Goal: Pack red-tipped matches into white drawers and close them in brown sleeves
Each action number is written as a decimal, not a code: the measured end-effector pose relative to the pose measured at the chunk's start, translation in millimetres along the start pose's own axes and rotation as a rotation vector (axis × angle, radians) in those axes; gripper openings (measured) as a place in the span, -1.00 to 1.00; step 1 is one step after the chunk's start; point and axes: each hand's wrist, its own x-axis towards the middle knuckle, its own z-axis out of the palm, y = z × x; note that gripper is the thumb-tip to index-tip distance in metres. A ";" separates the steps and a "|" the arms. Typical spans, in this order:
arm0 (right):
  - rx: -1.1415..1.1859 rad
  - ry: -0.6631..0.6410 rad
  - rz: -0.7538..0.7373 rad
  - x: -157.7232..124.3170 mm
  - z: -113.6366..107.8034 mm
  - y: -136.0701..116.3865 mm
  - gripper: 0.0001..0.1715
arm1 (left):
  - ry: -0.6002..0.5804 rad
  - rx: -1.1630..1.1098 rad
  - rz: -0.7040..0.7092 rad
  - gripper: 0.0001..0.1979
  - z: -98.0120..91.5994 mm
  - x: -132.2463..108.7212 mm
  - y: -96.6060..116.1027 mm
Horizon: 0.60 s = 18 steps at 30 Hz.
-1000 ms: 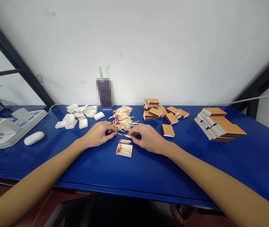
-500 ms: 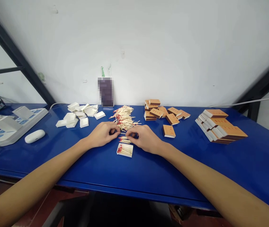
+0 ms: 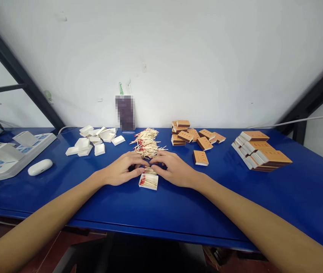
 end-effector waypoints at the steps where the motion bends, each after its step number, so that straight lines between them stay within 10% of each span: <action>1: 0.006 -0.016 0.006 -0.1 -0.4 -0.4 -0.71 | 0.000 0.012 0.008 -0.70 -1.0 -0.7 1.7; 18: 0.090 -0.099 0.159 2.7 -2.0 -0.1 -0.60 | -0.021 0.009 0.094 -0.58 0.3 -5.0 8.3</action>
